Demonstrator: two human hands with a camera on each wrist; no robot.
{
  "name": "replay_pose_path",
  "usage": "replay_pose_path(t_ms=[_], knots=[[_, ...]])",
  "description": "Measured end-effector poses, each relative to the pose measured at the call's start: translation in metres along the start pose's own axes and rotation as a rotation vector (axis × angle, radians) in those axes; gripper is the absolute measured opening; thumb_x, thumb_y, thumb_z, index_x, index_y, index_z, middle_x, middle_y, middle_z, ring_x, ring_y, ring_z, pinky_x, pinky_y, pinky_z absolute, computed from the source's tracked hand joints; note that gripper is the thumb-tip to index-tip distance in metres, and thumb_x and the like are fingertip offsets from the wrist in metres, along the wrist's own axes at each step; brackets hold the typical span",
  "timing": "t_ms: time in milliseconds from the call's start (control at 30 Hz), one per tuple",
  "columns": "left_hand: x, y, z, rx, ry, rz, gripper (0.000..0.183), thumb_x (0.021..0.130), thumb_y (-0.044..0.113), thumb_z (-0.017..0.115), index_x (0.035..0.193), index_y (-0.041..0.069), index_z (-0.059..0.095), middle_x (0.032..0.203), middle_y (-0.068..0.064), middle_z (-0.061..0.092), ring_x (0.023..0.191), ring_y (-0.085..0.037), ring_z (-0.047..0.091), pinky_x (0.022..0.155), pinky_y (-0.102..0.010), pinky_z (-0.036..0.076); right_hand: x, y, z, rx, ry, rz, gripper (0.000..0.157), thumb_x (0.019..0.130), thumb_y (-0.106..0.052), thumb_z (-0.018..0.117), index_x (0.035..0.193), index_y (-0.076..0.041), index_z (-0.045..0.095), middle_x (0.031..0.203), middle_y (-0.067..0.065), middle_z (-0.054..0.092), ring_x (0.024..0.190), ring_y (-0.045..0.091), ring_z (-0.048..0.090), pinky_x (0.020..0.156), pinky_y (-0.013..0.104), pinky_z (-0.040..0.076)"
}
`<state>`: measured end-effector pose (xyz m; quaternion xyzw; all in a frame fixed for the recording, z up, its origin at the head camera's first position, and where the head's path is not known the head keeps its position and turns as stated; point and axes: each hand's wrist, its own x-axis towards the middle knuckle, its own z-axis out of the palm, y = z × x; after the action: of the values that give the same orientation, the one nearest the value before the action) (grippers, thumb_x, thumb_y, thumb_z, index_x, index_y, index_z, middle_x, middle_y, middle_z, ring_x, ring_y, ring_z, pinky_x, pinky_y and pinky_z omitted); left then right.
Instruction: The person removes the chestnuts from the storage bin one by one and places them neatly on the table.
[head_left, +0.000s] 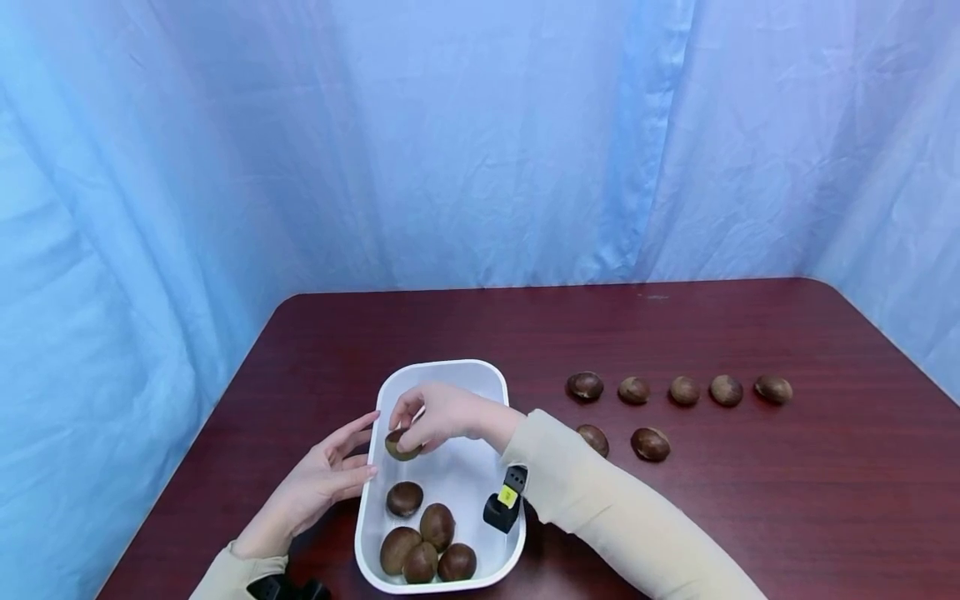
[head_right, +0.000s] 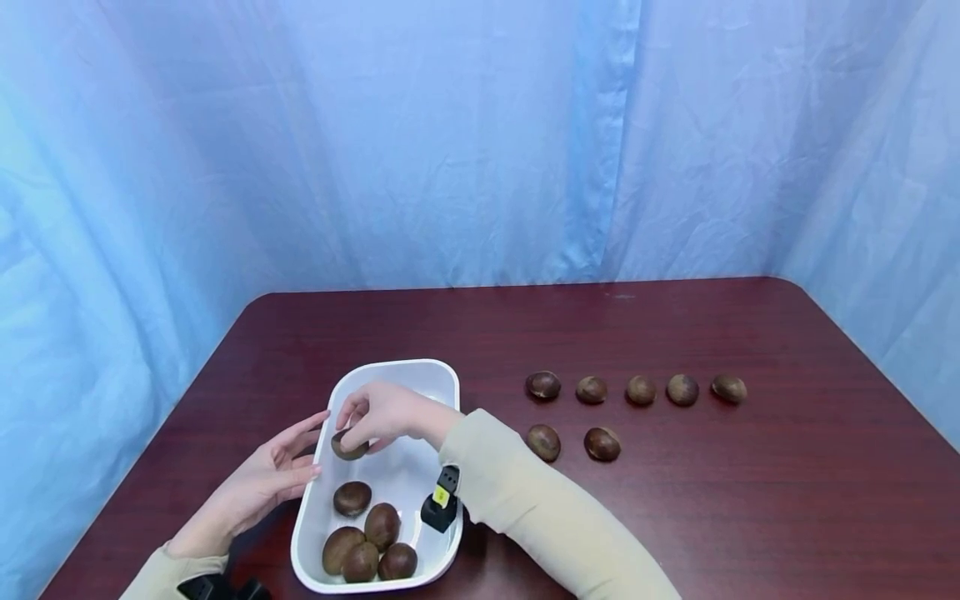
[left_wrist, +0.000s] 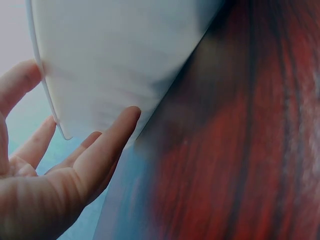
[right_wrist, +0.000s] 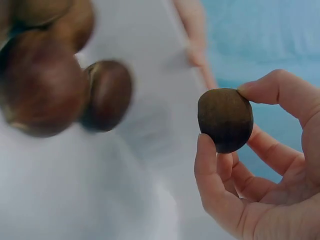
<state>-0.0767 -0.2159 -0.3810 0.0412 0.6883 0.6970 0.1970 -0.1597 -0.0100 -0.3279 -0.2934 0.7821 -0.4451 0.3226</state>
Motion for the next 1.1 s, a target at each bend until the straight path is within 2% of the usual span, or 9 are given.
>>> replay_pose_path(t_ms=[233,400,567,767,900,1100], knots=[[-0.002,0.0,0.0,-0.004,0.018,-0.013,0.078,0.09,0.005,0.061,0.152,0.005,0.012,0.15,-0.029,0.019,0.108,-0.009,0.06,0.083,-0.029,0.053,-0.015,-0.024,-0.027,0.003,0.032,-0.071,0.02,0.08,-0.004,0.067,0.1,-0.007,0.067,0.096,0.004,0.06,0.082,0.015,0.059,0.068,0.028,0.055],[-0.002,0.0,0.001,0.002,0.015,-0.007,0.078,0.09,0.006,0.061,0.152,0.005,0.013,0.15,-0.029,0.02,0.107,-0.009,0.061,0.083,-0.029,0.053,-0.026,-0.026,-0.046,-0.07,0.076,-0.135,0.022,0.078,-0.007,0.067,0.1,-0.008,0.067,0.098,0.003,0.065,0.091,0.016,0.062,0.07,0.027,0.054],[-0.002,0.0,0.001,0.001,0.011,0.01,0.077,0.09,0.004,0.061,0.152,0.005,0.013,0.148,-0.029,0.021,0.105,-0.008,0.062,0.083,-0.03,0.054,-0.043,-0.013,-0.061,-0.148,0.128,-0.16,0.018,0.077,-0.01,0.068,0.095,-0.012,0.068,0.094,-0.001,0.067,0.093,0.014,0.061,0.071,0.028,0.051],[-0.003,0.0,0.001,-0.002,0.013,0.011,0.077,0.09,0.004,0.061,0.151,0.004,0.014,0.148,-0.029,0.022,0.105,-0.008,0.062,0.083,-0.03,0.054,-0.069,0.011,-0.075,-0.215,0.214,-0.137,0.019,0.076,-0.012,0.07,0.095,-0.013,0.068,0.093,-0.001,0.067,0.088,0.013,0.061,0.074,0.03,0.049],[-0.004,0.0,0.0,-0.004,0.011,0.009,0.078,0.09,0.004,0.061,0.151,0.004,0.014,0.148,-0.029,0.022,0.104,-0.008,0.062,0.083,-0.03,0.054,-0.088,0.029,-0.085,-0.229,0.252,-0.117,0.021,0.078,-0.013,0.071,0.098,-0.012,0.067,0.096,0.0,0.068,0.088,0.012,0.063,0.078,0.03,0.05],[-0.006,0.0,-0.001,0.002,0.014,0.009,0.078,0.09,0.004,0.061,0.151,0.004,0.014,0.148,-0.029,0.022,0.104,-0.008,0.062,0.083,-0.03,0.054,-0.114,0.053,-0.102,-0.23,0.302,-0.102,0.021,0.08,-0.013,0.071,0.1,-0.011,0.066,0.095,0.002,0.067,0.085,0.016,0.061,0.076,0.033,0.051]])
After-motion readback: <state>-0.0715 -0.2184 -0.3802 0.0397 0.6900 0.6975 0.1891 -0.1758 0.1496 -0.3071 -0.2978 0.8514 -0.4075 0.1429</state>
